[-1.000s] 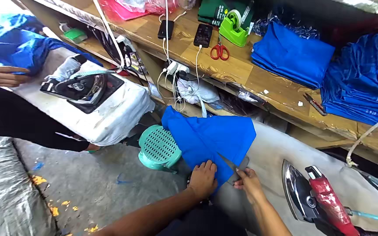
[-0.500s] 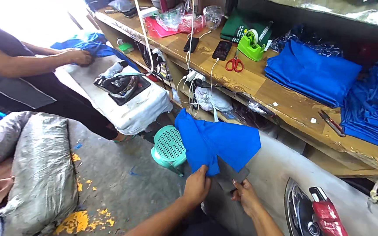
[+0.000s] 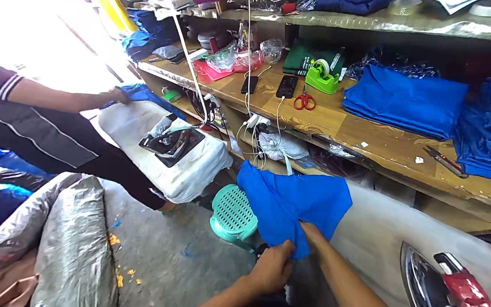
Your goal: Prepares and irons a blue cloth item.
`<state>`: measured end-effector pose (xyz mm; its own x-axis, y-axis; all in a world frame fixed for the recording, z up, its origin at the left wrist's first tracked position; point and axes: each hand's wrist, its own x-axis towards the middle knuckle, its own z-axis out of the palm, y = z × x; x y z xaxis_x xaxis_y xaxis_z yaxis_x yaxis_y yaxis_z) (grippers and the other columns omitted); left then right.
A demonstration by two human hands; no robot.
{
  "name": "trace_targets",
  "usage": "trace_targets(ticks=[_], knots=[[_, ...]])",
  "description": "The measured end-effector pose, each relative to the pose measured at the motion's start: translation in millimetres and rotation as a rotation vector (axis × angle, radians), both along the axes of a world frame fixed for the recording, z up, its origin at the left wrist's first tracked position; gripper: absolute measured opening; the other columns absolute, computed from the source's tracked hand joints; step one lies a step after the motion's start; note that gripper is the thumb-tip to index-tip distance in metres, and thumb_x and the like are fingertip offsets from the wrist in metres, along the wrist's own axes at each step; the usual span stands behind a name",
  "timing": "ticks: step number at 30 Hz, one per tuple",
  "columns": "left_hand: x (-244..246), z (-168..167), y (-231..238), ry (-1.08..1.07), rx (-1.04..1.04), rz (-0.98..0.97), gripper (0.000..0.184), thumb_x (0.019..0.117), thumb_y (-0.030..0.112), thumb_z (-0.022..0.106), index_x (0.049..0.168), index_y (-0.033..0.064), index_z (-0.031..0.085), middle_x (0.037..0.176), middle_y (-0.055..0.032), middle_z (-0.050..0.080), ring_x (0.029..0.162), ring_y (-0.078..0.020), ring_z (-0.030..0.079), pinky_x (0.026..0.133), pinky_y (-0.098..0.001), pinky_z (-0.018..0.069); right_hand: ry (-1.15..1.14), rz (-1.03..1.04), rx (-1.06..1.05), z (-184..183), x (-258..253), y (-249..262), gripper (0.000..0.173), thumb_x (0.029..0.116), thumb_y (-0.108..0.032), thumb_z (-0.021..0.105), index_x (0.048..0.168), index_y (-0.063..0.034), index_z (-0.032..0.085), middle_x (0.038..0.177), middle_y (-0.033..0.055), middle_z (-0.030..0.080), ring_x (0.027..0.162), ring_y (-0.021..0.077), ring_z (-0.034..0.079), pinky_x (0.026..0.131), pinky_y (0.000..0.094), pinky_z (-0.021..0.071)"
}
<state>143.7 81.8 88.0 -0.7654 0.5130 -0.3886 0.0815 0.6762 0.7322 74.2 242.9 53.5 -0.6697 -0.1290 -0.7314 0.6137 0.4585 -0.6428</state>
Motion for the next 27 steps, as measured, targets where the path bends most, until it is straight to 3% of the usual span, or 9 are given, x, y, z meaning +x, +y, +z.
trace_targets(ticks=[2, 4, 6, 8, 10, 13, 20, 25, 27], knots=[[-16.0, -2.3, -13.6, -0.032, 0.038, -0.206, 0.032, 0.1056, 0.021, 0.052, 0.123, -0.0029, 0.066, 0.114, -0.0234, 0.070, 0.108, -0.0393, 0.068, 0.096, -0.0600, 0.0511, -0.004, -0.190, -0.148, -3.8, 4.0, 9.5, 0.035, 0.1101, -0.023, 0.049, 0.125, 0.0042, 0.066, 0.125, 0.0179, 0.068, 0.119, 0.0224, 0.063, 0.105, 0.0407, 0.0477], [-37.4, -2.4, -24.0, 0.070, 0.027, -0.277, 0.034, 0.1068, 0.024, 0.050, 0.117, -0.0002, 0.071, 0.119, -0.0211, 0.070, 0.115, -0.0373, 0.066, 0.101, -0.0575, 0.0492, -0.022, -0.575, -0.432, -9.1, 14.4, 18.9, 0.024, 0.1060, -0.010, 0.042, 0.111, 0.0038, 0.061, 0.098, 0.0107, 0.072, 0.087, 0.0141, 0.069, 0.078, 0.0315, 0.0573], [-68.7, -1.4, -32.6, 0.236, -0.030, -0.245, 0.033, 0.1069, 0.022, 0.048, 0.120, 0.0015, 0.071, 0.126, -0.0198, 0.068, 0.124, -0.0365, 0.061, 0.110, -0.0534, 0.0440, -0.081, -0.816, -0.584, -8.4, 16.1, 28.5, 0.043, 0.1118, -0.028, 0.028, 0.137, 0.0020, 0.046, 0.112, 0.0189, 0.072, 0.093, 0.0249, 0.073, 0.080, 0.0395, 0.0596], [-106.1, -2.2, -38.3, 0.324, -0.133, -0.262, 0.032, 0.1060, 0.016, 0.048, 0.129, 0.0040, 0.066, 0.136, -0.0180, 0.064, 0.134, -0.0358, 0.055, 0.115, -0.0529, 0.0389, -0.120, -0.891, -0.448, -8.3, 12.5, 26.8, 0.055, 0.1132, -0.043, 0.030, 0.145, -0.0010, 0.045, 0.107, 0.0181, 0.075, 0.087, 0.0261, 0.075, 0.078, 0.0396, 0.0601], [-138.5, -10.7, -41.8, 0.335, -0.242, -0.352, 0.035, 0.1032, 0.009, 0.049, 0.135, 0.0060, 0.063, 0.143, -0.0161, 0.059, 0.140, -0.0341, 0.048, 0.117, -0.0534, 0.0344, -0.126, -0.899, -0.254, -7.7, 8.3, 20.7, 0.050, 0.1131, -0.040, 0.036, 0.140, 0.0009, 0.047, 0.093, 0.0150, 0.075, 0.073, 0.0217, 0.072, 0.069, 0.0360, 0.0588], [-171.3, -21.0, -46.8, 0.352, -0.355, -0.568, 0.037, 0.0984, 0.002, 0.052, 0.134, 0.0053, 0.062, 0.138, -0.0171, 0.060, 0.135, -0.0350, 0.051, 0.114, -0.0542, 0.0362, -0.069, -0.894, -0.030, -3.0, 8.5, 14.2, 0.044, 0.1123, -0.035, 0.043, 0.126, 0.0047, 0.055, 0.077, 0.0103, 0.071, 0.061, 0.0152, 0.067, 0.062, 0.0308, 0.0559], [-228.6, -17.5, -79.8, 0.442, -0.520, -0.781, 0.033, 0.0924, 0.002, 0.062, 0.125, 0.0037, 0.065, 0.130, -0.0152, 0.064, 0.127, -0.0332, 0.057, 0.111, -0.0525, 0.0375, 0.063, -0.845, 0.313, -13.5, 24.0, 1.8, 0.049, 0.1098, -0.041, 0.048, 0.115, 0.0039, 0.068, 0.106, 0.0210, 0.072, 0.100, 0.0308, 0.070, 0.094, 0.0510, 0.0525], [-268.3, -23.1, -122.1, 0.499, -0.589, -0.782, 0.030, 0.0913, 0.003, 0.064, 0.121, 0.0064, 0.067, 0.125, -0.0113, 0.068, 0.124, -0.0305, 0.059, 0.110, -0.0526, 0.0373, 0.035, -0.808, 0.499, -4.6, 20.4, -15.9, 0.052, 0.1105, -0.043, 0.043, 0.116, 0.0003, 0.071, 0.114, 0.0223, 0.072, 0.113, 0.0364, 0.068, 0.099, 0.0558, 0.0501], [-278.4, -24.8, -133.5, 0.481, -0.635, -0.769, 0.034, 0.0927, 0.004, 0.063, 0.126, 0.0078, 0.067, 0.128, -0.0110, 0.068, 0.127, -0.0309, 0.058, 0.112, -0.0532, 0.0356, 0.037, -0.793, 0.515, -5.7, 20.1, -17.3, 0.052, 0.1112, -0.042, 0.041, 0.119, -0.0002, 0.070, 0.115, 0.0226, 0.072, 0.115, 0.0373, 0.068, 0.100, 0.0567, 0.0500]])
